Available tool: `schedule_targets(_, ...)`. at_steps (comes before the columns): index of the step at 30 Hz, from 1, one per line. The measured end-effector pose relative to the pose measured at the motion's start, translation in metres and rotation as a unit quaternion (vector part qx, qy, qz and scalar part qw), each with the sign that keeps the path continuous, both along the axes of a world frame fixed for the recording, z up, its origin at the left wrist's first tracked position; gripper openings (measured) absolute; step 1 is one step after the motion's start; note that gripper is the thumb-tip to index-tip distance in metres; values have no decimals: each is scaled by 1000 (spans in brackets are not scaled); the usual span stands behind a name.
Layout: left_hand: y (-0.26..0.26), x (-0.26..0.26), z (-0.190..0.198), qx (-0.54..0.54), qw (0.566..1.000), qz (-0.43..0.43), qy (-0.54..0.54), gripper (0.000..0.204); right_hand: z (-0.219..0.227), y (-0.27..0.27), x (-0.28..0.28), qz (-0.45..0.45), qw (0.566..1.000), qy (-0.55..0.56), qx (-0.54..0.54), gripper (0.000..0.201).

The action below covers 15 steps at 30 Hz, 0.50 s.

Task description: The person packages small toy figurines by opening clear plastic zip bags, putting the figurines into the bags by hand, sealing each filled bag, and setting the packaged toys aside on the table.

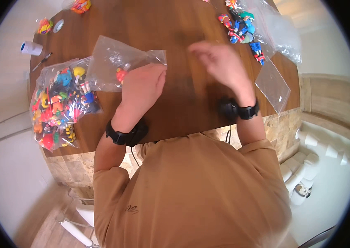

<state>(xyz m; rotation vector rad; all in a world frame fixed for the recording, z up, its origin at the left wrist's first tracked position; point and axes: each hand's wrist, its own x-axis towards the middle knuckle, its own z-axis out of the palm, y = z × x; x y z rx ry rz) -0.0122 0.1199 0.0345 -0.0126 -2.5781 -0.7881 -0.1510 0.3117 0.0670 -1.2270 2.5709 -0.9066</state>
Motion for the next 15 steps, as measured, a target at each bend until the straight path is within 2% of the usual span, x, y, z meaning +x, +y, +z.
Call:
schedule_targets(1,1,0,-1,0,1000,10,0,10,8,8,-13,-78,996,18,26,31)
schedule_targets(3,0,0,-3,-46,999,-5,-23,8,-10,38,-59,-97,974,202,22,36)
schedule_targets(4,0,0,-5,-52,998,9,-26,8,-8,46,-72,-135,969,180,102,42)
schedule_targets(5,1,1,-10,-92,995,-4,-29,6,-21,63,-90,-103,951,240,165,53)
schedule_targets(6,4,1,-11,-131,991,-18,-33,6,-27,69,-97,-85,957,211,181,58)
schedule_targets(7,2,7,-9,-141,989,5,-42,6,-35,72,-104,-90,963,199,161,56)
schedule_targets(9,14,6,-10,-177,981,-74,-33,7,-39,78,-114,-77,967,180,161,55)
schedule_targets(13,11,7,-12,-142,986,-77,-33,7,-37,77,-109,-75,970,210,101,47)
schedule_targets(15,8,5,-10,-99,995,-21,-8,6,-18,71,-85,-220,973,60,-20,37)
